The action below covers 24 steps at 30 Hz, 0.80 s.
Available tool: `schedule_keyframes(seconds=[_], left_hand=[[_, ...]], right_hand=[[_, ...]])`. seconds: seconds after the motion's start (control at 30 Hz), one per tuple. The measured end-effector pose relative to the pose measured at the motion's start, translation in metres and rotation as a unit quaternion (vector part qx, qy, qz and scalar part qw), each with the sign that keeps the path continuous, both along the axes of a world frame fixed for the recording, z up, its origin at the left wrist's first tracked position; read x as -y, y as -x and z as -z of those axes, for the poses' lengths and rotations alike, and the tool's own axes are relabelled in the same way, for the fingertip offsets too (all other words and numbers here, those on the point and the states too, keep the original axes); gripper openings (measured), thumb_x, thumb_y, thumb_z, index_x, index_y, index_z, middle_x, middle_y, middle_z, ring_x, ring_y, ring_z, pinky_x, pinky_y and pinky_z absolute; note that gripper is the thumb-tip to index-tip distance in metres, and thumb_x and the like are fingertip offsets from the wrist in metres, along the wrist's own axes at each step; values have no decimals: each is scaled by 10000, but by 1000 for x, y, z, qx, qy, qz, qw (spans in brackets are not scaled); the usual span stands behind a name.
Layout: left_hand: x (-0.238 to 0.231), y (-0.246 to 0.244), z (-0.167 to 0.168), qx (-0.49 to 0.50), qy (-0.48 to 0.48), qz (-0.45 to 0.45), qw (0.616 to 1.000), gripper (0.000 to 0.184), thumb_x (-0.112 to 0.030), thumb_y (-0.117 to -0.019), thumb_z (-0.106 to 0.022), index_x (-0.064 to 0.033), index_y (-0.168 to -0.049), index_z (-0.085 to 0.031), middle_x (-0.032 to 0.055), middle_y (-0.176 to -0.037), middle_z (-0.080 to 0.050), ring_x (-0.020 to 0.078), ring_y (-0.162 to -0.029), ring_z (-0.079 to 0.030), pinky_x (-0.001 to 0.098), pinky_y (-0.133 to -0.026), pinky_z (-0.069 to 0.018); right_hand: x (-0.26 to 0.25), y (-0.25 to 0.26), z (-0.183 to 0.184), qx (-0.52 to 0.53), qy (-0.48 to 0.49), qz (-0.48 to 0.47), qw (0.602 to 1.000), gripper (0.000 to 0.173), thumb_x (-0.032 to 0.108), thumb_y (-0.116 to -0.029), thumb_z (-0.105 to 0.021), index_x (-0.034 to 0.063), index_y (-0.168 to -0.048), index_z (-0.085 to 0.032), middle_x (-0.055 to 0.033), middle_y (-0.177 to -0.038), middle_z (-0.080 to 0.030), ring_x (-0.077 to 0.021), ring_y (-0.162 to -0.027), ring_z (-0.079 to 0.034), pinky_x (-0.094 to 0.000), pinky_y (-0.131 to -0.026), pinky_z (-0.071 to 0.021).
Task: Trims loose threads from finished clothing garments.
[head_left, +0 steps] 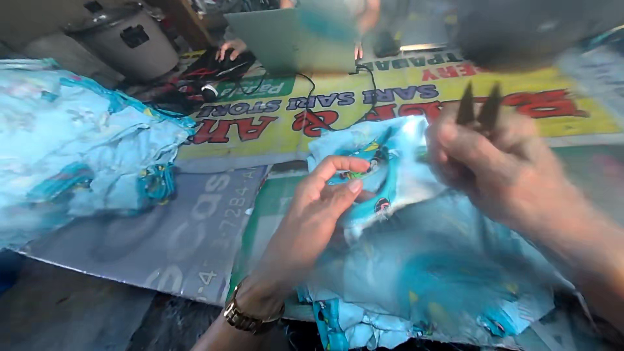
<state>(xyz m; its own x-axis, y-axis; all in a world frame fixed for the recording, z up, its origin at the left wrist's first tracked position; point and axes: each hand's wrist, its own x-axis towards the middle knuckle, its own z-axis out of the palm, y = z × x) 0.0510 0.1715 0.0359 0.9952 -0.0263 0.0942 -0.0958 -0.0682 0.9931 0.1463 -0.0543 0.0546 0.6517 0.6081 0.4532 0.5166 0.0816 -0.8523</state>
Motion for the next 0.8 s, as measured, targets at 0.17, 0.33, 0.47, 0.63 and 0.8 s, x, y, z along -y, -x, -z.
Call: schedule_keyframes(seconds=[0.17,0.33,0.47,0.63,0.8], left_hand=[[-4,-2,1,8,-11,14,1000,413,-376,-1113,-328,-153,-1357,-576,68,-940,-721,119,-780,-682,247,-687,-570],[0,4,-5,70,-20,27,997,507,-454,-1110,-197,-152,-1401,-483,75,-1056,-745,114,-788,-693,216,-678,-552],[5,6,-12,104,-16,44,993,496,-465,-1108,-217,-147,-1424,-430,80,-1148,-728,148,-873,-727,253,-737,-595],[4,2,-11,130,-143,9,981,419,-132,-974,-639,-133,-1375,-518,-24,-979,-716,68,-778,-672,203,-656,-569],[-10,0,-17,230,-231,-57,944,275,-96,-955,-663,-78,-1229,-657,-45,-971,-666,37,-828,-640,201,-736,-562]], right_hand=[[7,29,16,99,106,-226,963,323,338,-1047,-579,82,-873,-671,60,-708,-589,59,-632,-523,-111,-548,-410],[11,-12,31,189,169,111,961,306,290,-924,-729,122,-1150,-609,83,-748,-575,10,-582,-531,-157,-514,-475],[12,-30,45,179,251,151,939,106,171,-955,-687,118,-1045,-670,7,-770,-670,-106,-610,-620,-332,-550,-528],[20,-36,46,182,236,171,939,322,240,-955,-703,93,-1223,-601,-10,-761,-618,-117,-579,-571,-309,-524,-500],[46,-60,43,217,301,217,903,164,184,-970,-661,70,-1085,-685,-103,-799,-689,-287,-688,-674,-549,-615,-527]])
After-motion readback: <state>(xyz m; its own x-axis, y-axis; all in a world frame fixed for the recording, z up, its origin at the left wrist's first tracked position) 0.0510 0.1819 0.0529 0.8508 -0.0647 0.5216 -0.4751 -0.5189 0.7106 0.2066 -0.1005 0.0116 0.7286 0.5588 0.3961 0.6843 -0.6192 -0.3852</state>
